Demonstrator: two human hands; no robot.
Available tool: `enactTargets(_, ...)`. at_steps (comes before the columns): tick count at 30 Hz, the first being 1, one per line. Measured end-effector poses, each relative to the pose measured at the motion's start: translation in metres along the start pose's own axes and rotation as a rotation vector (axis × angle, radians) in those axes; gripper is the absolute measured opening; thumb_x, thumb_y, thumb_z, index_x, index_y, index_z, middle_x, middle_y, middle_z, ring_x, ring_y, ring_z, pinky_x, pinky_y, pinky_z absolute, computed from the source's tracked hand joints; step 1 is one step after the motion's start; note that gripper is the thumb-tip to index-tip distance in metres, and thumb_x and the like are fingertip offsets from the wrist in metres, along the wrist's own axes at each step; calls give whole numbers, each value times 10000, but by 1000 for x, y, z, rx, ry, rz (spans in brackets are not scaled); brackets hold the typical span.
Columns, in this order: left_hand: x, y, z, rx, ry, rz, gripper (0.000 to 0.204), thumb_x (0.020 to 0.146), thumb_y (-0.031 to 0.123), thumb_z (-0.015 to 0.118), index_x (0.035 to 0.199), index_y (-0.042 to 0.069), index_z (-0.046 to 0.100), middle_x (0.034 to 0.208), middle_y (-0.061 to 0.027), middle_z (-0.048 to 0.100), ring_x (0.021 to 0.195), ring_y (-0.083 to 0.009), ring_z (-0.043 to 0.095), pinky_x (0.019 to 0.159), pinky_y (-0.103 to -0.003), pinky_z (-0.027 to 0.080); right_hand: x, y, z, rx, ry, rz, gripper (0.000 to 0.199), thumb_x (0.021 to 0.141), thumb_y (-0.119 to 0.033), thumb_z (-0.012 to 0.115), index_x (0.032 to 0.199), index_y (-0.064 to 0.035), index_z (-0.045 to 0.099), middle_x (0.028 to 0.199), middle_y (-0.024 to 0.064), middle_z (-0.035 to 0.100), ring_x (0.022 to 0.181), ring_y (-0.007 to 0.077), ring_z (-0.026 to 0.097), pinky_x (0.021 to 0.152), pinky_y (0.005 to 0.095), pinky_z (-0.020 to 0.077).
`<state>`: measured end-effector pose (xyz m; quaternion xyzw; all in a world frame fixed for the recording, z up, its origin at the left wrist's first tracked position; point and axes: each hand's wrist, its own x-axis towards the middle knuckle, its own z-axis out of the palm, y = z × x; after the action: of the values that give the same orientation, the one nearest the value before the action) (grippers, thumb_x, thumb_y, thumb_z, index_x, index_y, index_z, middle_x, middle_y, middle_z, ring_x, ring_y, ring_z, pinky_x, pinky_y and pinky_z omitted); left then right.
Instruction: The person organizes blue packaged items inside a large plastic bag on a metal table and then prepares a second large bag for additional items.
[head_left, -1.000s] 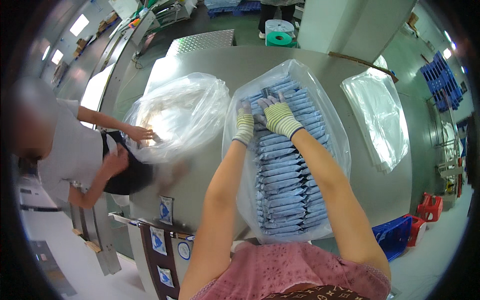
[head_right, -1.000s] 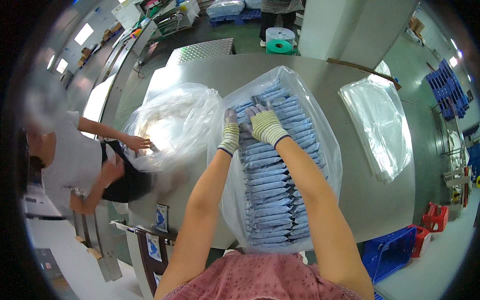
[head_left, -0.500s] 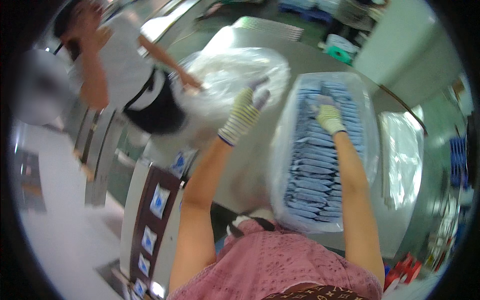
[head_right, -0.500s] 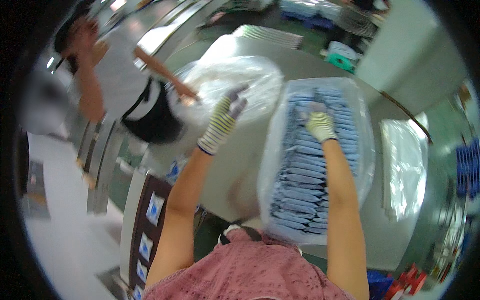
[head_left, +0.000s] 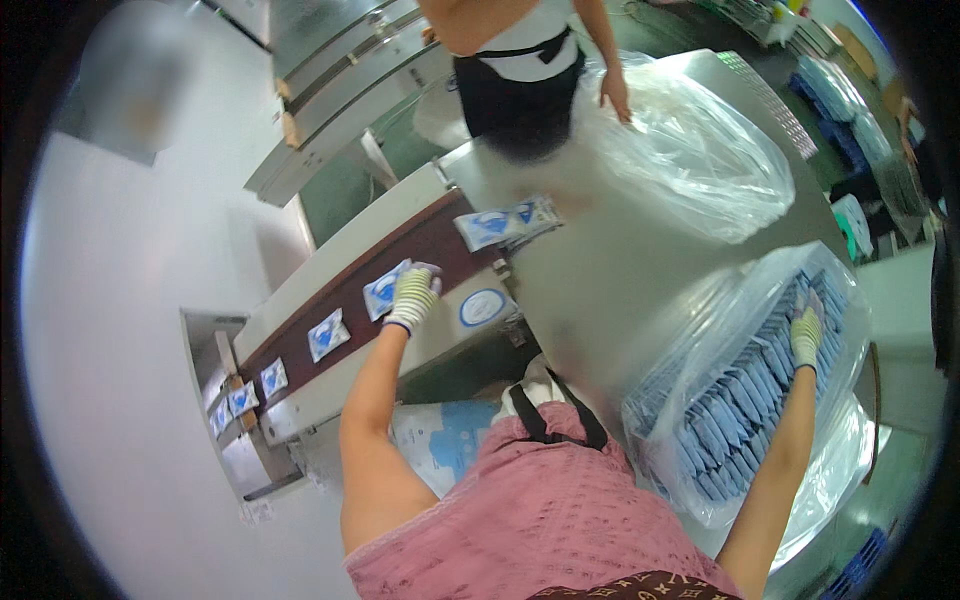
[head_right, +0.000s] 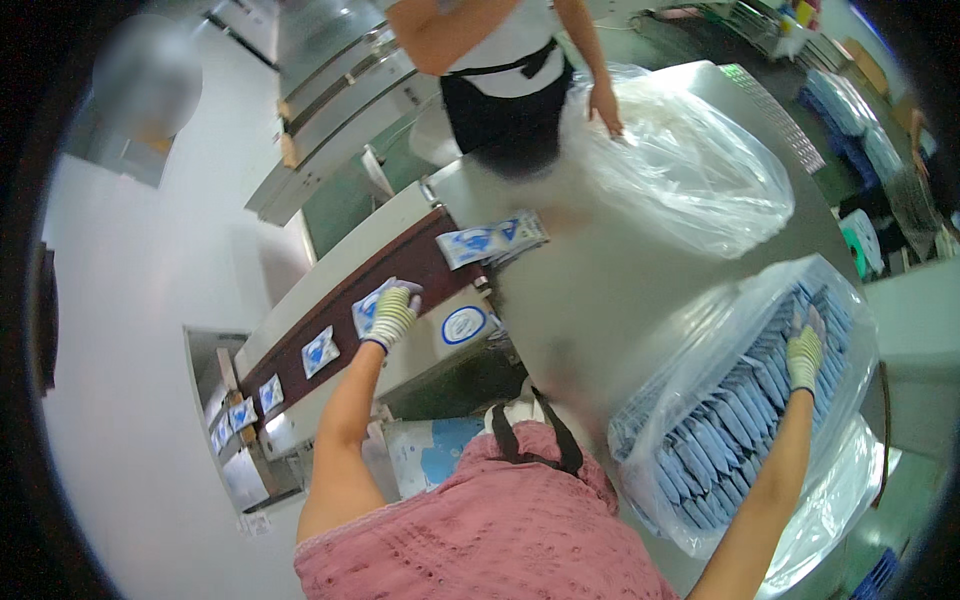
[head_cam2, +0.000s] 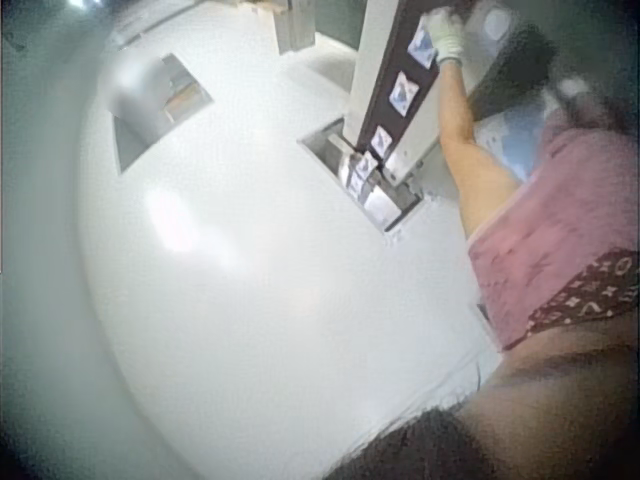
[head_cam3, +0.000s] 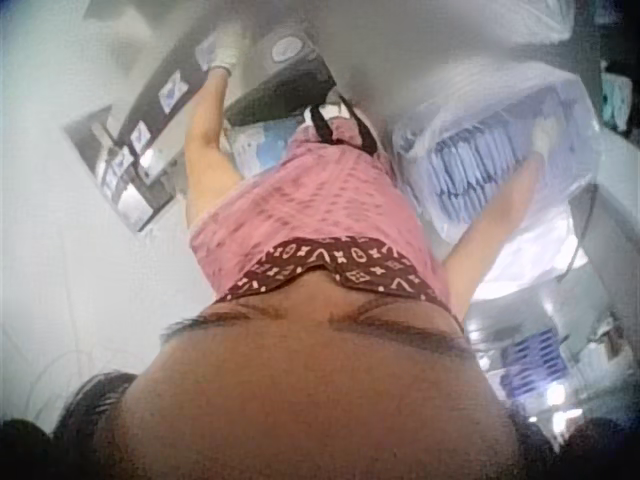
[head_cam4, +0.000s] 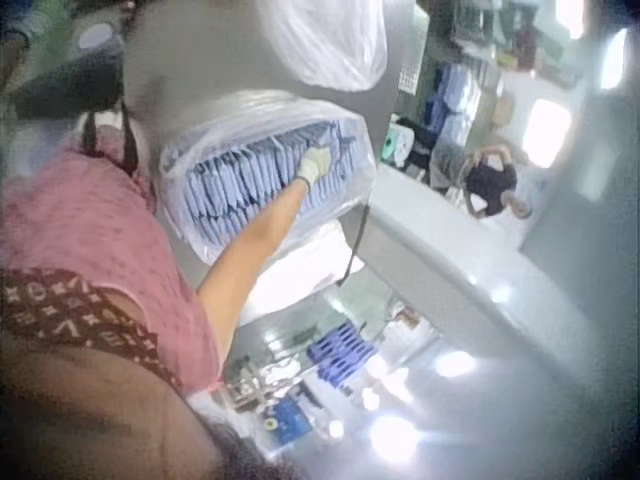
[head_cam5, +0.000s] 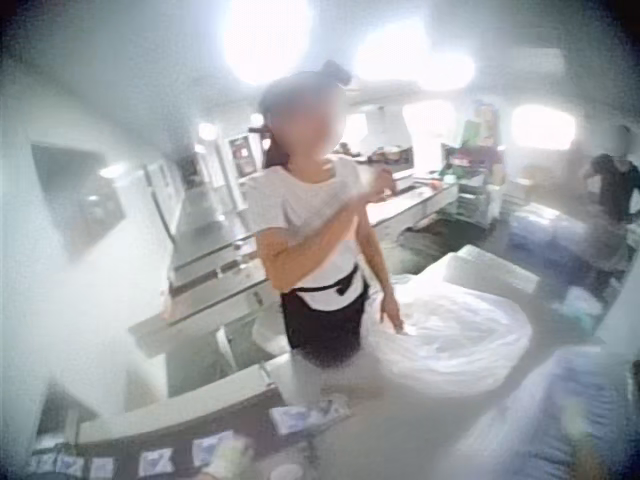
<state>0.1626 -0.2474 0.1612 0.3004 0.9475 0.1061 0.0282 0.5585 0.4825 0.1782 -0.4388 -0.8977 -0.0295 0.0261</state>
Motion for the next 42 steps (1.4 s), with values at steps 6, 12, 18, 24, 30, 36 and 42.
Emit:
enactTargets(6,-48,-98,-53,413,-387,-598,315,816,182,612,1106,59,630,1172,-162,610,1115,-311,578,939,-439,474,5,-4,-4,14,-89,67,653,948,-553,350,1458,-146,342,1488,136,359,1393,290,298,1130,461,208)
enactTargets(12,-44,-127,-30,258,-441,-540,596,695,270,756,1214,85,529,1215,-170,540,1184,-347,497,1002,-468,418,9,22,7,17,-87,84,640,963,-542,314,1470,-151,325,1493,132,355,1397,297,287,1137,466,193)
enactTargets(18,8,-125,-13,-220,-639,-345,509,639,335,808,1057,94,647,1198,-151,526,1116,-363,508,974,-460,420,9,-6,-6,-2,-131,71,619,978,-522,310,1468,-145,323,1500,125,349,1405,299,271,1146,455,178)
enactTargets(24,165,8,11,-211,-317,166,395,811,298,740,1044,10,602,1002,-128,626,895,-213,604,763,-350,502,1,0,-9,-43,-92,50,577,984,-473,348,1439,-118,363,1456,160,395,1363,325,332,1127,444,242)
enactTargets(30,251,44,80,-446,-756,-3,913,679,478,801,1337,-37,432,1285,-214,536,1132,-307,548,929,-384,450,-6,-12,-14,-12,-10,-3,568,978,-438,385,1418,-78,388,1431,176,420,1346,331,355,1126,426,258)
enactTargets(36,224,158,70,157,-886,183,1043,562,478,826,1370,-20,394,1396,-229,414,1289,-402,401,1057,-467,353,-15,-15,-18,-44,30,-32,558,959,-418,427,1382,-55,434,1392,174,463,1313,335,394,1104,418,294)
enactTargets(42,89,182,98,123,-232,661,534,821,324,644,1263,64,493,1289,-157,481,1249,-290,438,970,-440,402,-14,-66,-70,-155,-12,-36,548,936,-469,434,1307,-71,498,1288,148,549,1197,315,501,1051,542,291)
